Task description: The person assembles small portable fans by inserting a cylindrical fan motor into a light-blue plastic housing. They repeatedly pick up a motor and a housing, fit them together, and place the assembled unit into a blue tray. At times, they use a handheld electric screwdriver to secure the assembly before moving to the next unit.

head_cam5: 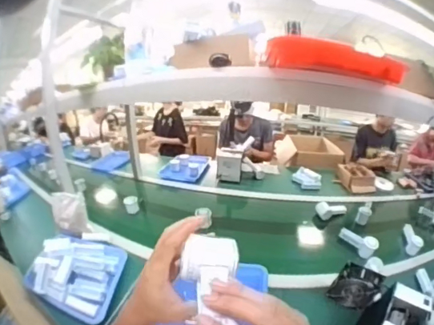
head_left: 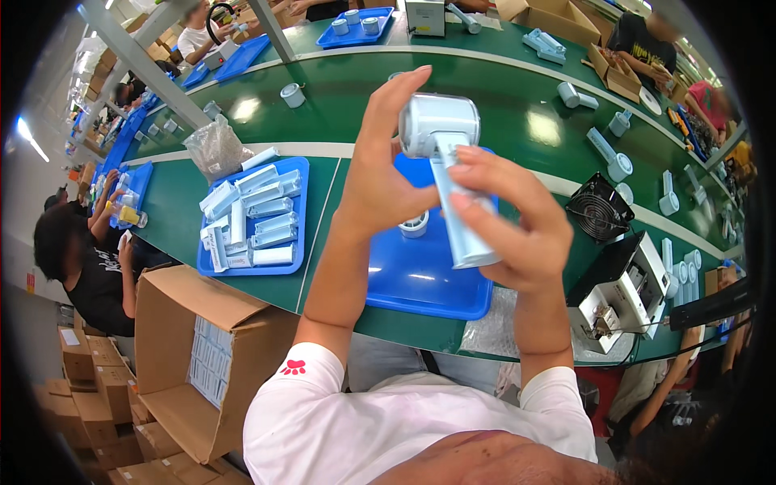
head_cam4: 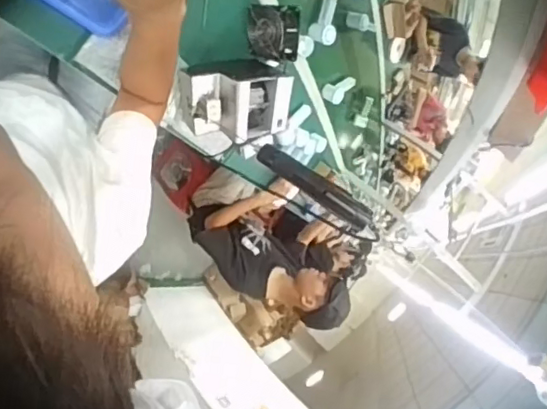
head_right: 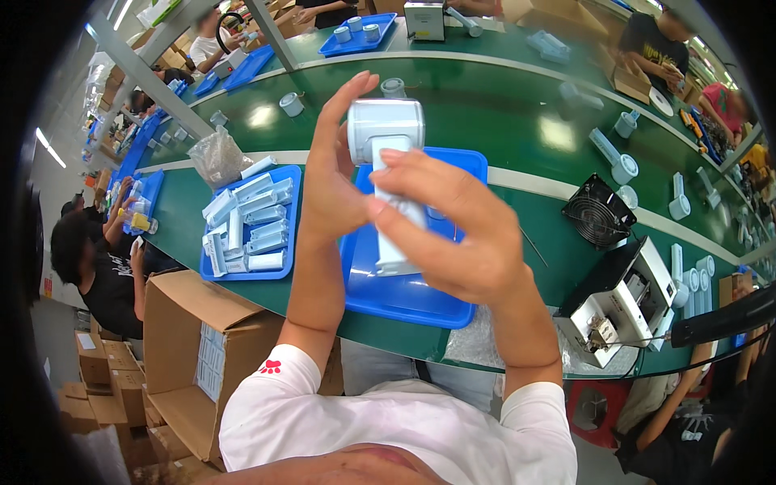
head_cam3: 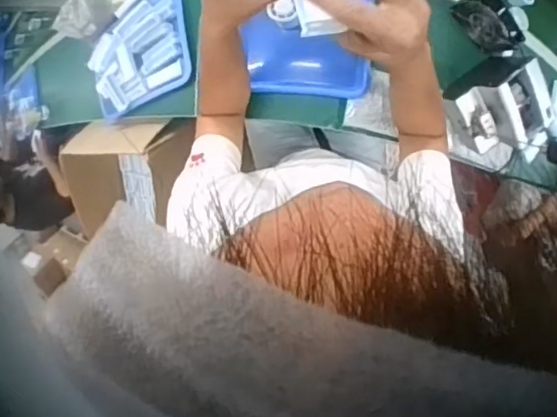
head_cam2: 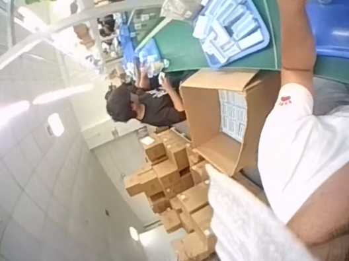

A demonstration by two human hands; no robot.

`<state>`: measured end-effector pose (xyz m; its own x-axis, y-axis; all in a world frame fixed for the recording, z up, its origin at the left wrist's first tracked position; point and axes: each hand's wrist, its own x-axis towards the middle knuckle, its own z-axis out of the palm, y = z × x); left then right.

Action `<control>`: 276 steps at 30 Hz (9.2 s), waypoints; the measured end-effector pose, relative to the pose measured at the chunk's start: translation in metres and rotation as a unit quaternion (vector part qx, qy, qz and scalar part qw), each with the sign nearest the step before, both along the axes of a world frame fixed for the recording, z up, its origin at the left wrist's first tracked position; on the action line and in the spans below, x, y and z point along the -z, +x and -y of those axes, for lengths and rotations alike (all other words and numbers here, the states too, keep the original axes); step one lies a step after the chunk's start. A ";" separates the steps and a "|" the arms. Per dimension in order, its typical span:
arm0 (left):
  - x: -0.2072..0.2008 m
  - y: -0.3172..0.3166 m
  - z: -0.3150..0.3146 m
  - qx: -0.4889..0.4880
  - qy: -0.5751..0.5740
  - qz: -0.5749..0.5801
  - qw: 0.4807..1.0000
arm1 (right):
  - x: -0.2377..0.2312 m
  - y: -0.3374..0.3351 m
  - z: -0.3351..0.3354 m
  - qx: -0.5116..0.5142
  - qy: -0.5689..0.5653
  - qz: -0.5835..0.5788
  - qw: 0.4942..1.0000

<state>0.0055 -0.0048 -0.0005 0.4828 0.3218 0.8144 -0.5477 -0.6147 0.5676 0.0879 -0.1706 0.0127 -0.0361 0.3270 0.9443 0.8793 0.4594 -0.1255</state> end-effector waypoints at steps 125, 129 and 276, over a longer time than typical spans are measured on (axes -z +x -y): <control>-0.002 -0.003 0.023 0.237 -0.124 -0.190 0.944 | 0.006 0.062 0.028 -0.313 0.045 -0.483 0.817; 0.003 0.000 0.018 0.245 -0.144 -0.215 0.934 | 0.006 0.059 0.025 -0.314 0.028 -0.458 0.831; 0.182 -0.229 0.012 -0.065 -0.503 -0.031 0.861 | 0.139 -0.126 -0.262 -0.085 -0.376 0.032 0.922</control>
